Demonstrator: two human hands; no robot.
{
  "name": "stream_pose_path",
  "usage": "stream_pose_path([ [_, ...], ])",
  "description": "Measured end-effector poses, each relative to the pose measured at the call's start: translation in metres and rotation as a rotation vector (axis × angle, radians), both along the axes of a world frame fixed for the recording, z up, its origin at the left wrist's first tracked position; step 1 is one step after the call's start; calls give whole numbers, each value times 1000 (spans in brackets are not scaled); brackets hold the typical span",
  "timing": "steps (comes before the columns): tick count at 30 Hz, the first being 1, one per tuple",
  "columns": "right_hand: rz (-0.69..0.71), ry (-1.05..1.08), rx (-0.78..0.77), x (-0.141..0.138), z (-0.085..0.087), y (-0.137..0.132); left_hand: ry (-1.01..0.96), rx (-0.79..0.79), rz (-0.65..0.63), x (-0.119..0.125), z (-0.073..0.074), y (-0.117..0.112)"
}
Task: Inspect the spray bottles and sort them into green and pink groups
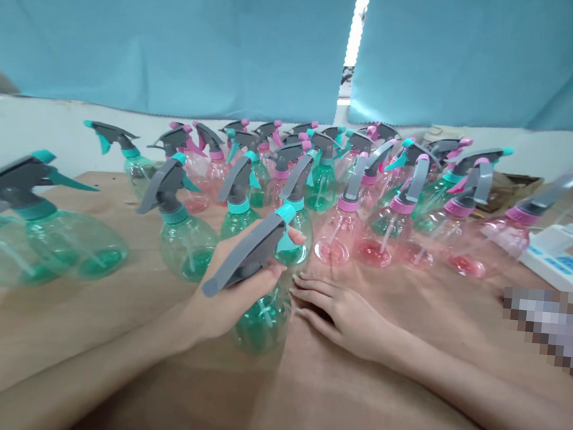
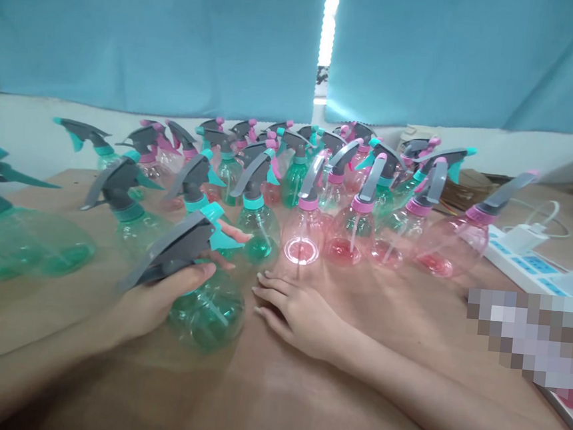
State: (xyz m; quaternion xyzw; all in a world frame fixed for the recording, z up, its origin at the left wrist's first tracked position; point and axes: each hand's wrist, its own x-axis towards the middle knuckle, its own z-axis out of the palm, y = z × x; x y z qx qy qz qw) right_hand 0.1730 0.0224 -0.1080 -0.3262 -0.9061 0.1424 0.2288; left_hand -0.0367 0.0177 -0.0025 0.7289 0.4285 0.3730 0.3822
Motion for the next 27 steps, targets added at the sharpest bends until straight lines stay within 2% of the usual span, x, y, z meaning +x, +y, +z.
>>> stream_pose_path([
  [21,9,23,-9,0,0,0,-22,-27,-2,0,1,0],
  [27,-1,18,-1,0,2,0,-5,23,7,2,1,-1],
])
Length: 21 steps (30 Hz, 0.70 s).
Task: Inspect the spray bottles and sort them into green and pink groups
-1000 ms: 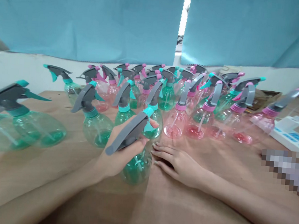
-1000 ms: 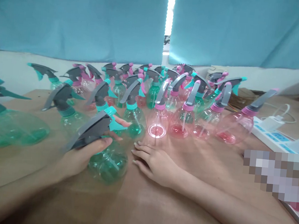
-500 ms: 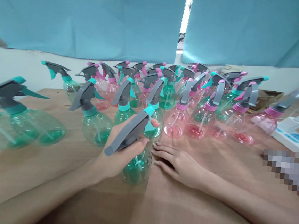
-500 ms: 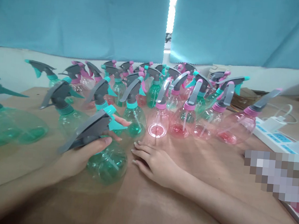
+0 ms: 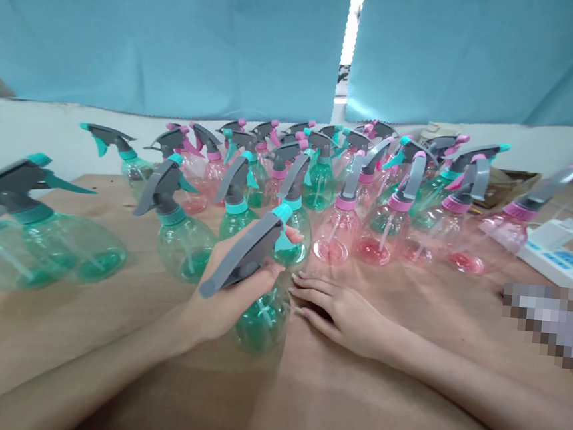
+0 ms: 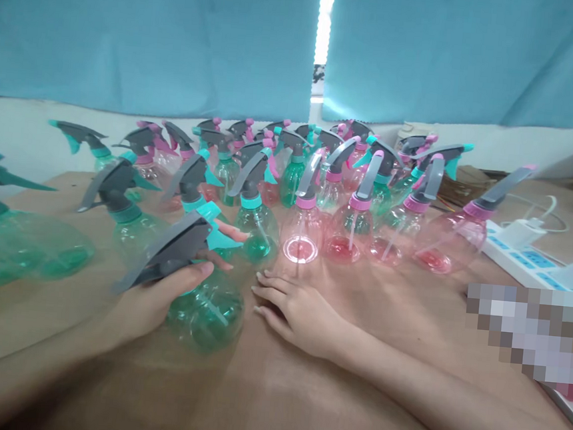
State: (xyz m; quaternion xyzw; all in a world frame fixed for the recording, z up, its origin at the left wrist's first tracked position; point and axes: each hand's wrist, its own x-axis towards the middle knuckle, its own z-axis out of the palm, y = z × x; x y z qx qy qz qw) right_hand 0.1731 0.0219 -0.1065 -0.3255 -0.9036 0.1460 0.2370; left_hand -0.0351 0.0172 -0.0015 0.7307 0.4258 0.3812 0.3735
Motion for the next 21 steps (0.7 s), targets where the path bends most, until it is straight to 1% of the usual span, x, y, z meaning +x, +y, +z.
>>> stream_pose_path([
  [5,2,25,4,0,-1,0,14,-20,9,-2,-3,1],
  [10,10,27,1,0,-1,0,-8,-32,-25,-4,-4,1],
  [21,15,15,-11,0,-1,0,-42,-13,-28,-1,0,2],
])
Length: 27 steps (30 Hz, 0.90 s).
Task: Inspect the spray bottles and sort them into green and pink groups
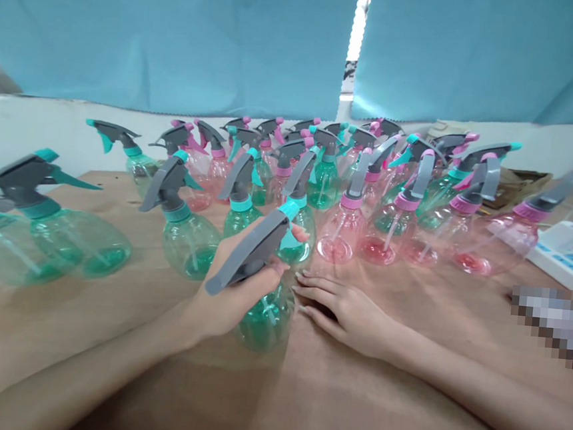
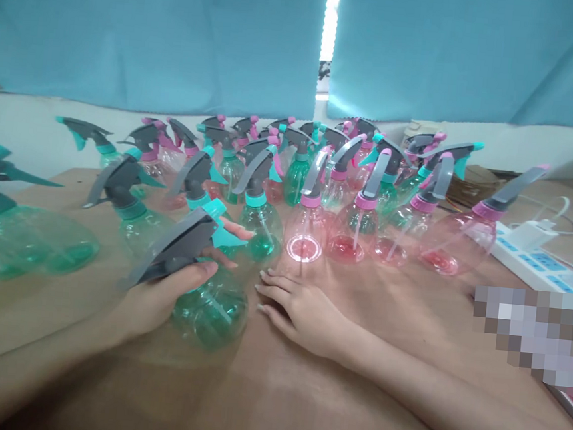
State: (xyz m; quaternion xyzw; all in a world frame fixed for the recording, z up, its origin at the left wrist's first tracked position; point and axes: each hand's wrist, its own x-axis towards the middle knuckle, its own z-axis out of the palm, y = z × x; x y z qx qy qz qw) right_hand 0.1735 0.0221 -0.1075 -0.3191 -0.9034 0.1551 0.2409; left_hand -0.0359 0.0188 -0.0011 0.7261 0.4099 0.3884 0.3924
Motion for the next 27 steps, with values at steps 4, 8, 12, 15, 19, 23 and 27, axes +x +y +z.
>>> stream_pose_path([
  [4,3,13,2,0,-1,0,36,24,-19,-3,0,0],
  [8,4,15,6,1,-2,0,71,35,-21,-8,-4,2],
  [12,9,9,9,1,-2,0,53,43,-9,-12,-11,3],
  [15,1,-5,5,1,-2,1,42,20,-29,-12,-11,3],
  [19,-1,-11,-5,1,-2,1,15,-9,-53,-11,-8,4],
  [23,2,-10,-6,1,-2,1,16,-14,-48,-11,-7,3],
  [27,1,-6,-5,1,-1,0,34,-23,-20,-8,-6,2],
])
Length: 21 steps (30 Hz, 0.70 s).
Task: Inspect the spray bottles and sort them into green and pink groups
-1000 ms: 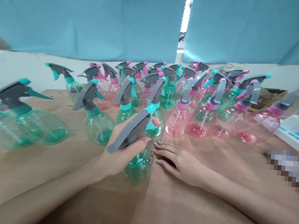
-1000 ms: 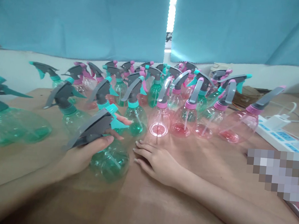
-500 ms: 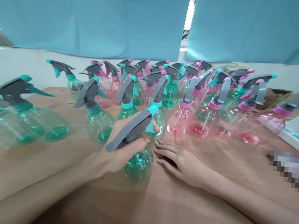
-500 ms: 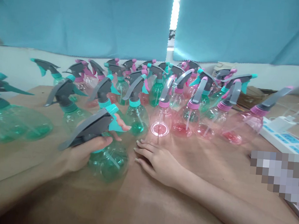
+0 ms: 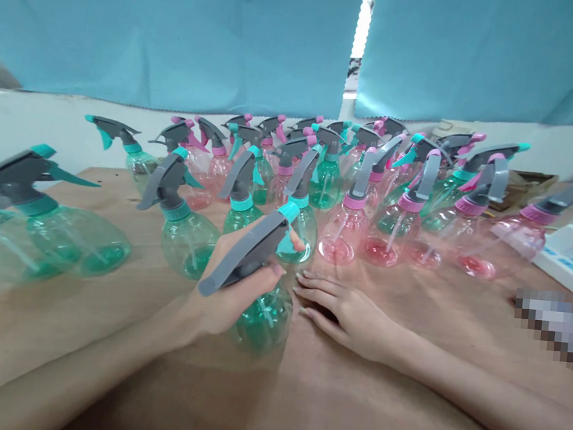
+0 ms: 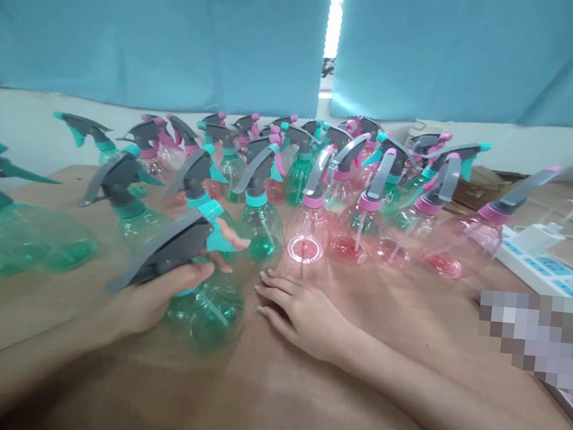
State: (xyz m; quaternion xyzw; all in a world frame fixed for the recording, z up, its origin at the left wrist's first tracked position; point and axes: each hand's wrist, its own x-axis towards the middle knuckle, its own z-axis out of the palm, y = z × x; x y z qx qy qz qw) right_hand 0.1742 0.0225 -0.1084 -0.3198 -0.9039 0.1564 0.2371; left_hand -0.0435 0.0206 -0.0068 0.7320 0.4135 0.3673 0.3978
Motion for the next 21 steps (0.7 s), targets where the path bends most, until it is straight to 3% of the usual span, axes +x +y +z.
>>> stream_pose_path([
  [21,-13,-13,17,-1,0,0,4,62,44,8,2,0],
])
